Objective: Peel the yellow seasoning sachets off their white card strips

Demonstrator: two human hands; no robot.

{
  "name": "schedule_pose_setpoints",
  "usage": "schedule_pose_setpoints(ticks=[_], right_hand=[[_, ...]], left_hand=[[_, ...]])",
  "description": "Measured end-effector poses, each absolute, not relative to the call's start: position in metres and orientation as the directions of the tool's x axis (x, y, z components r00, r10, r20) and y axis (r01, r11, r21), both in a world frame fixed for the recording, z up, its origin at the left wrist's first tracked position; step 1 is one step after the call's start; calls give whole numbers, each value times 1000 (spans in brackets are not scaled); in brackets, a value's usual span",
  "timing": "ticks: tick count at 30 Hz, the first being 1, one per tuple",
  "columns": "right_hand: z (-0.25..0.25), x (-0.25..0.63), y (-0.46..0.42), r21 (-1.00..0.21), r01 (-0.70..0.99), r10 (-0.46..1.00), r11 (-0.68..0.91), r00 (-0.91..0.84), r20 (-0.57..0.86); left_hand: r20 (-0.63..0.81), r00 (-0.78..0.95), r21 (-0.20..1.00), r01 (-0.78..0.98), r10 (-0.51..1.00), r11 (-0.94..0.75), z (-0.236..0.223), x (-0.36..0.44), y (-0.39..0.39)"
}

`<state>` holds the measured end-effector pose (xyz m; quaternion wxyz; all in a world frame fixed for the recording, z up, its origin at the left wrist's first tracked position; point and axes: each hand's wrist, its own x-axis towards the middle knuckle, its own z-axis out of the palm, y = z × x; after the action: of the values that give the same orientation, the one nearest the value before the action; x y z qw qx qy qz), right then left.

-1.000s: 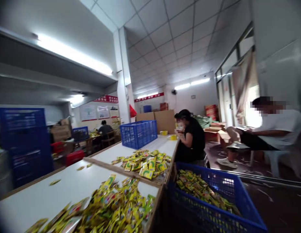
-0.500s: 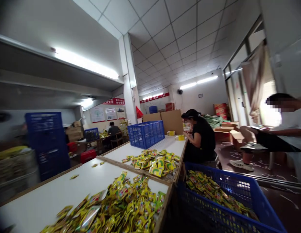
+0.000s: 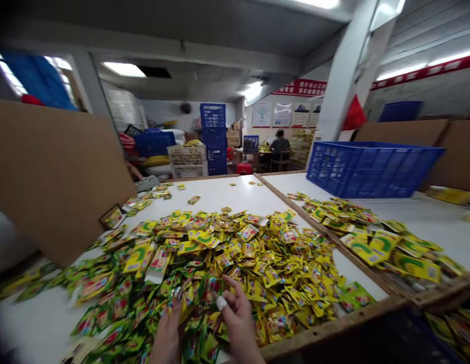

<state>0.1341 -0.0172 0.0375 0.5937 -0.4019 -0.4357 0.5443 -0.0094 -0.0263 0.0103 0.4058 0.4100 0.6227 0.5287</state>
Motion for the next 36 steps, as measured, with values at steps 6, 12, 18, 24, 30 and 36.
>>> schedule_pose_setpoints(ticks=[6,12,18,24,30,36], right_hand=[[45,126,-22,-884,-454,986,-114,-162,-44],[24,95,-31,-883,-468,999,-39,-2,-43],[16,98,-33,-954,-291,997,72,54,58],[50,153,-23,-984,-172,955,51,-280,98],[55,194,-18,-992,-38,982,120,-142,125],[20,222,-24,-984,-179,999,11,45,3]], left_hand=[[-93,-282,949,-315,955,0,30,1,-26],[-105,-273,973,-229,956,42,18,22,-34],[-97,-327,958,-286,940,-1,4,14,-31],[84,91,985,-160,992,-68,13,15,-31],[254,298,837,409,920,-364,54,24,25],[221,365,601,680,904,-421,87,-13,153]])
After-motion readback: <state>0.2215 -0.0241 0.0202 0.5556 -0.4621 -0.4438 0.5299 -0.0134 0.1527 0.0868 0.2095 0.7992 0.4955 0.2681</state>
